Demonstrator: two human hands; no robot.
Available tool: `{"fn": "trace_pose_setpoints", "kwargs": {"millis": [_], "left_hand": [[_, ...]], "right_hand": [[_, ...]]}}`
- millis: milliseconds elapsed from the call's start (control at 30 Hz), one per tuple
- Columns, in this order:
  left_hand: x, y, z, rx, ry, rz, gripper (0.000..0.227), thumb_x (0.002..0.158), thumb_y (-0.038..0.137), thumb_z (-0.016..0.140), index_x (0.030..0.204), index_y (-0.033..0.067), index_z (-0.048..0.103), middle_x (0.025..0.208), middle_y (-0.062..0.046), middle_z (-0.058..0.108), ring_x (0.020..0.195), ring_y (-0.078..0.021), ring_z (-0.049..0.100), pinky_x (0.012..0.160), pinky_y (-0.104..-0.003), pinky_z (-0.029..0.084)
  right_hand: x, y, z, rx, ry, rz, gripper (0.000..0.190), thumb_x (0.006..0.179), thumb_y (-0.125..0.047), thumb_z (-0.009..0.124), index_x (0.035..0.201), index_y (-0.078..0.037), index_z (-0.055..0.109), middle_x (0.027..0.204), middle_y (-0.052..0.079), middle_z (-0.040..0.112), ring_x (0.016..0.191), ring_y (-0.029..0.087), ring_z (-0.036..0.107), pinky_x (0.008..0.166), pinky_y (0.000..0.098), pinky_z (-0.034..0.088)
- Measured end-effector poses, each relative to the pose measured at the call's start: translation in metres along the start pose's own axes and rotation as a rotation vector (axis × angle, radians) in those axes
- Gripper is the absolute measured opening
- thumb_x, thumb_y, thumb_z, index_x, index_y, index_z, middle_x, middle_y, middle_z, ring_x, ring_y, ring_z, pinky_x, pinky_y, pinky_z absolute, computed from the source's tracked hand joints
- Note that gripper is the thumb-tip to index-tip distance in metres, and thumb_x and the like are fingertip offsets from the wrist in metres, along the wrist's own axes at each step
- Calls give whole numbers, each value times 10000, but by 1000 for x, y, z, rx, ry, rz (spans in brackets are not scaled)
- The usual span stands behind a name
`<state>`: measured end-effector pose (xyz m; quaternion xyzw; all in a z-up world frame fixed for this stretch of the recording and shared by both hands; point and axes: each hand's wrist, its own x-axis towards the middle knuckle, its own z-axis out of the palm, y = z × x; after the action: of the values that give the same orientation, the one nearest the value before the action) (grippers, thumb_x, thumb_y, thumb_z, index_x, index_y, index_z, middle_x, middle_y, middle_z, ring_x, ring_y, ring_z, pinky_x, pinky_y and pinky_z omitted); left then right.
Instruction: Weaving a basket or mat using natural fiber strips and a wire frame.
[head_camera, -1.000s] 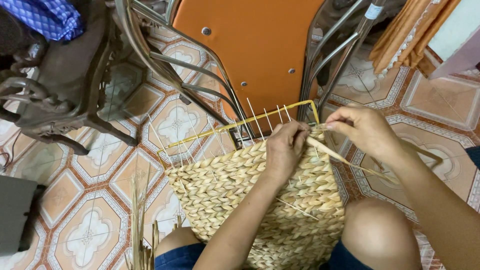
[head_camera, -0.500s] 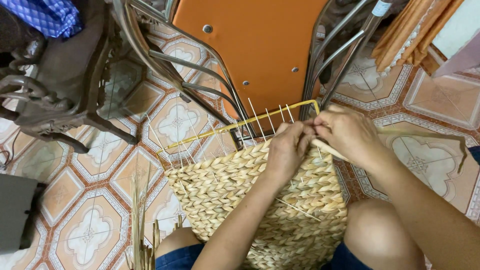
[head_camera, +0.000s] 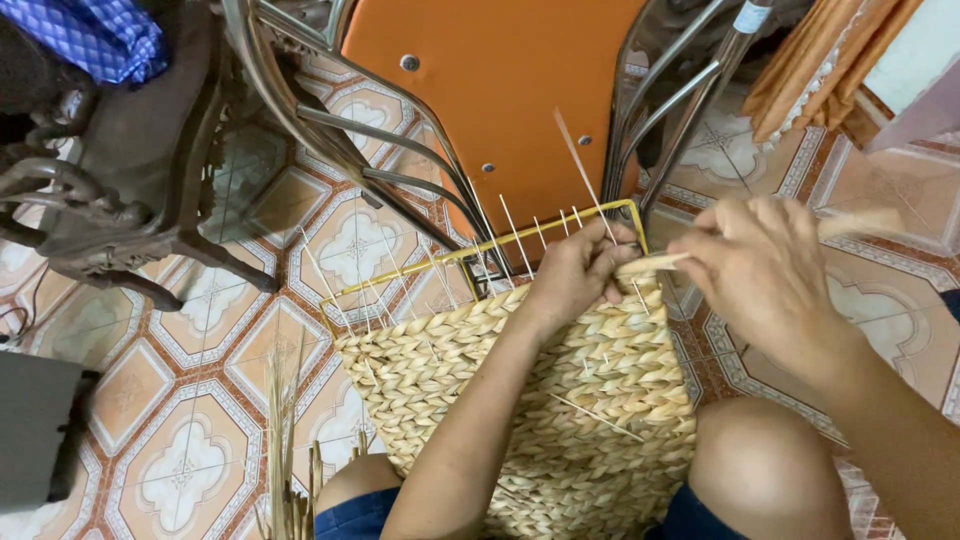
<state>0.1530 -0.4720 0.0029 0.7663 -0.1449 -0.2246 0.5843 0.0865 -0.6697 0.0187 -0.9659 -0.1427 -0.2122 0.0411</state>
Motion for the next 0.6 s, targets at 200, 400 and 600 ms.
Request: {"fn": "trace_pose_setpoints", "kwargs": {"millis": [200,400,600], "left_hand": [[-11,-35,24,590,344,479,250,891,316,719,949,80,660,701,-49,697,544,-148,648,511,-300,555],[-11,-38,26,598,382,459,233,986,295,656,951,69,612,681,-81,662,480,-151,601,437,-274,539],[-2,-5,23,406,337,95,257,992,245,598,1147,40,616,648,-77,672,421,-132,569,355,-273,473]], "right_hand": [[24,-1,54,-35,241,-31,213,873,-309,800,1046,-186,811,996,-2,667,981,188,532,893,390,403],[22,-8,91,295,233,-5,163,868,-162,726,1017,-171,790,1077,8,672,1009,229,562,909,396,448],[45,8,69,1058,-67,686,226,1001,-108,562,1158,-137,722,1125,18,707,992,167,665,904,309,557]]}}
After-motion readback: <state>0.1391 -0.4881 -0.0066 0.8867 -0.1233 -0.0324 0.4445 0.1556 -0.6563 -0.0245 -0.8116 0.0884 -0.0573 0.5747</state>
